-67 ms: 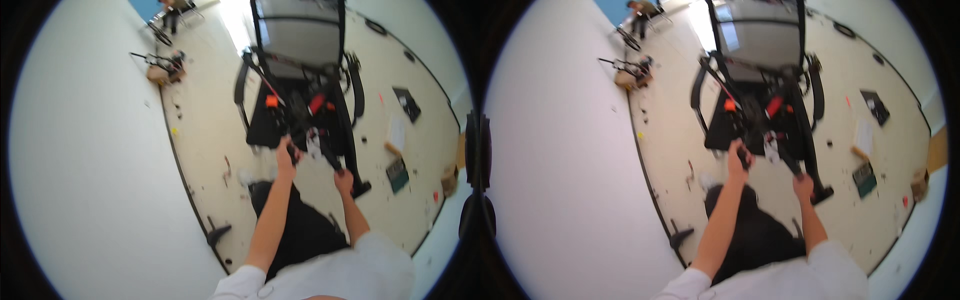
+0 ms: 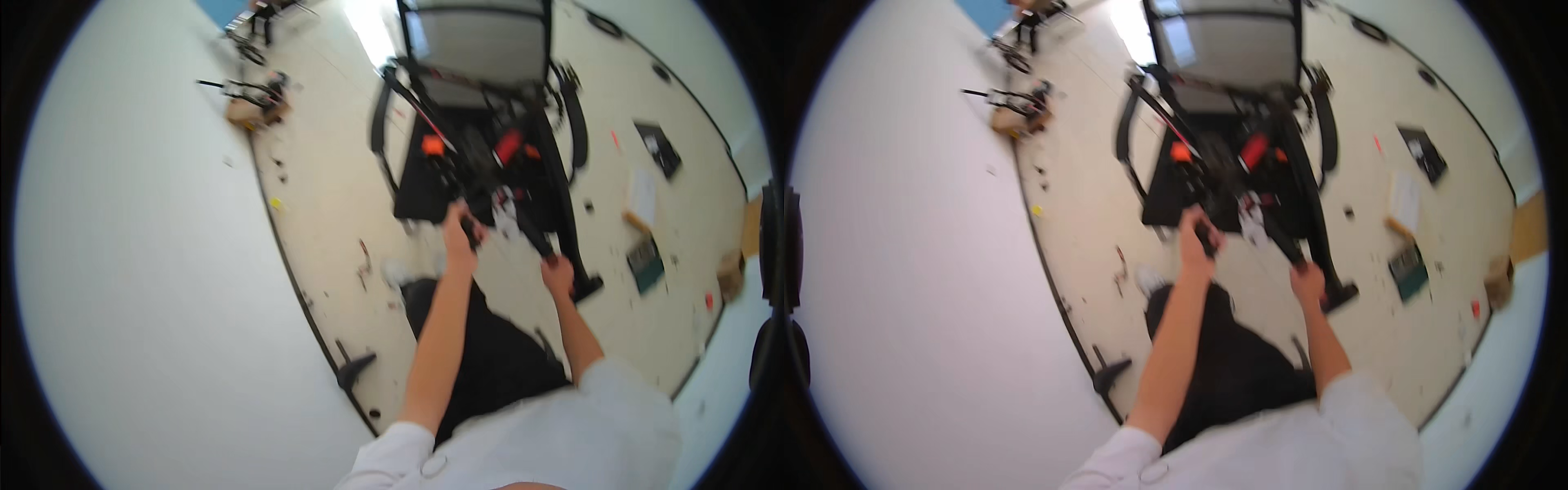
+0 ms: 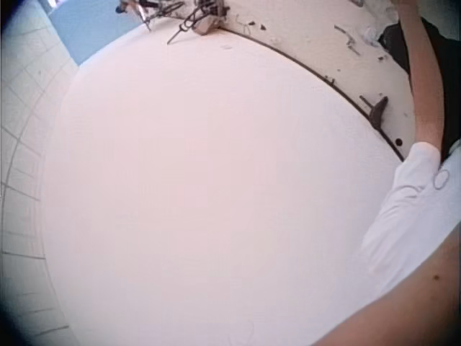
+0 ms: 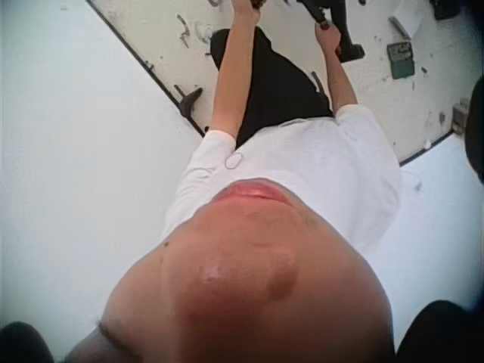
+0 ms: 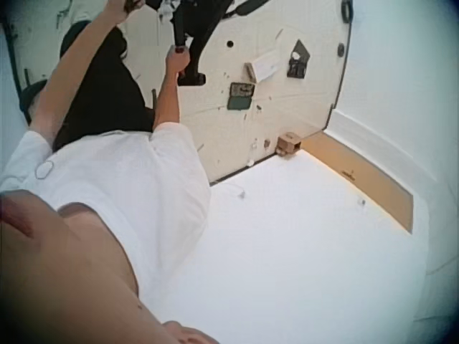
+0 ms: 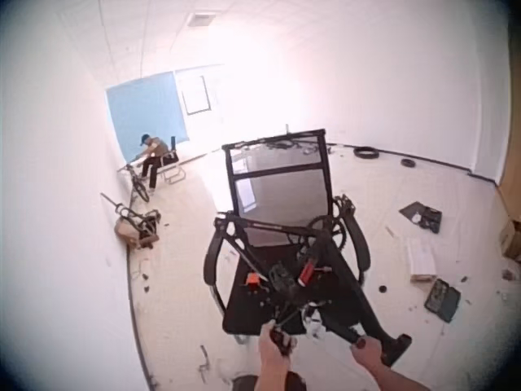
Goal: The person assembles a bicycle frame by attaching and tightening components using a screwdriver and pliers. They repeatedly adjust and secure parts on the frame, which is positioned on an office chair, while tools and parts are scattered on the floor.
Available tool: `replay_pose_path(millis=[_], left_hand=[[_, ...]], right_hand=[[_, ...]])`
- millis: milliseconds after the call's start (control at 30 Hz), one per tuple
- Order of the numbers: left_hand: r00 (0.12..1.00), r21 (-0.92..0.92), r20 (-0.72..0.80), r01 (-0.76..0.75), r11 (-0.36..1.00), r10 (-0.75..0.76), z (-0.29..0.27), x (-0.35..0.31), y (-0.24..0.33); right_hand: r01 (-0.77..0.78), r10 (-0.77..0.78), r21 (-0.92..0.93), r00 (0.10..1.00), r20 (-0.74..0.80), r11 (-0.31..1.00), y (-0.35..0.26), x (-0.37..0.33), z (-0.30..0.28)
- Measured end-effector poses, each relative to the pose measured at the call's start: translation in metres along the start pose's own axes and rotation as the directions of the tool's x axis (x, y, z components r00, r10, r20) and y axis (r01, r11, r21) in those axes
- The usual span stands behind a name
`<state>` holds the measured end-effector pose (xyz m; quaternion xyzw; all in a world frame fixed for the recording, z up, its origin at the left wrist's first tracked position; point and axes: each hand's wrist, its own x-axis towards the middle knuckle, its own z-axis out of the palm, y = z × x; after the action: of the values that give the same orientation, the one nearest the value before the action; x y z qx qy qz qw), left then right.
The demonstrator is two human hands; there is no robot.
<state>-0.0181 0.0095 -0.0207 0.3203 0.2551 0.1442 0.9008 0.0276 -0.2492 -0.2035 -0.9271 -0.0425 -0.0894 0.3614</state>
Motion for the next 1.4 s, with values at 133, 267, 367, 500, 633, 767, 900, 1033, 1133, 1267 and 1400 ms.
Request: replay_pose_path(millis=[133,267,367,500,633,767,900,1033,1133,1267,1400], left_hand=[[0.999,-0.07,0.051,0.004,0.998,-0.001,0.016,0.008,-0.002],[0.999,-0.059,-0.014,0.038,0.998,-0.038,0.021,0.002,0.014],[0.994,0.0,-0.022,0.105,0.994,-0.105,0.023,-0.007,0.019],[0.996,-0.043,-0.005,0.087,0.995,-0.088,0.024,-0.004,0.018],[0.992,-0.064,0.026,0.122,0.99,-0.12,0.028,0.001,0.012],[0.987,-0.051,0.033,0.161,0.986,-0.159,0.043,0.004,0.005],[0.985,-0.071,0.035,0.171,0.983,-0.169,0.049,0.007,0.001],[0.986,-0.055,0.038,0.164,0.985,-0.162,0.048,0.006,0.001],[0.988,-0.024,0.034,0.152,0.988,-0.151,0.048,0.007,0.001],[0.989,-0.03,0.028,0.143,0.989,-0.142,0.046,0.008,-0.002],[0.995,-0.085,0.008,0.097,0.992,-0.097,0.041,0.0,0.004]], right_hand=[[-0.074,0.076,-0.082,0.997,0.022,0.994,0.012,0.015,-0.001],[-0.152,0.151,-0.044,0.988,-0.012,0.987,-0.014,0.015,-0.006],[-0.258,0.256,-0.055,0.966,-0.04,0.964,-0.012,0.014,-0.018],[-0.161,0.165,0.194,0.986,-0.005,0.968,-0.013,0.002,-0.028],[-0.044,0.036,0.135,0.998,0.059,0.99,-0.02,-0.011,-0.038],[-0.064,0.065,-0.014,0.993,0.098,0.998,-0.026,-0.003,-0.037],[-0.149,0.148,-0.005,0.982,0.12,0.989,-0.027,0.005,-0.036],[-0.139,0.133,0.044,0.984,0.12,0.989,-0.027,0.007,-0.038],[-0.083,0.083,0.005,0.991,0.107,0.996,-0.028,0.011,-0.037],[-0.111,0.118,-0.057,0.984,0.131,0.992,-0.025,0.014,-0.036],[-0.089,0.098,-0.076,0.986,0.135,0.993,-0.025,0.016,-0.034]])
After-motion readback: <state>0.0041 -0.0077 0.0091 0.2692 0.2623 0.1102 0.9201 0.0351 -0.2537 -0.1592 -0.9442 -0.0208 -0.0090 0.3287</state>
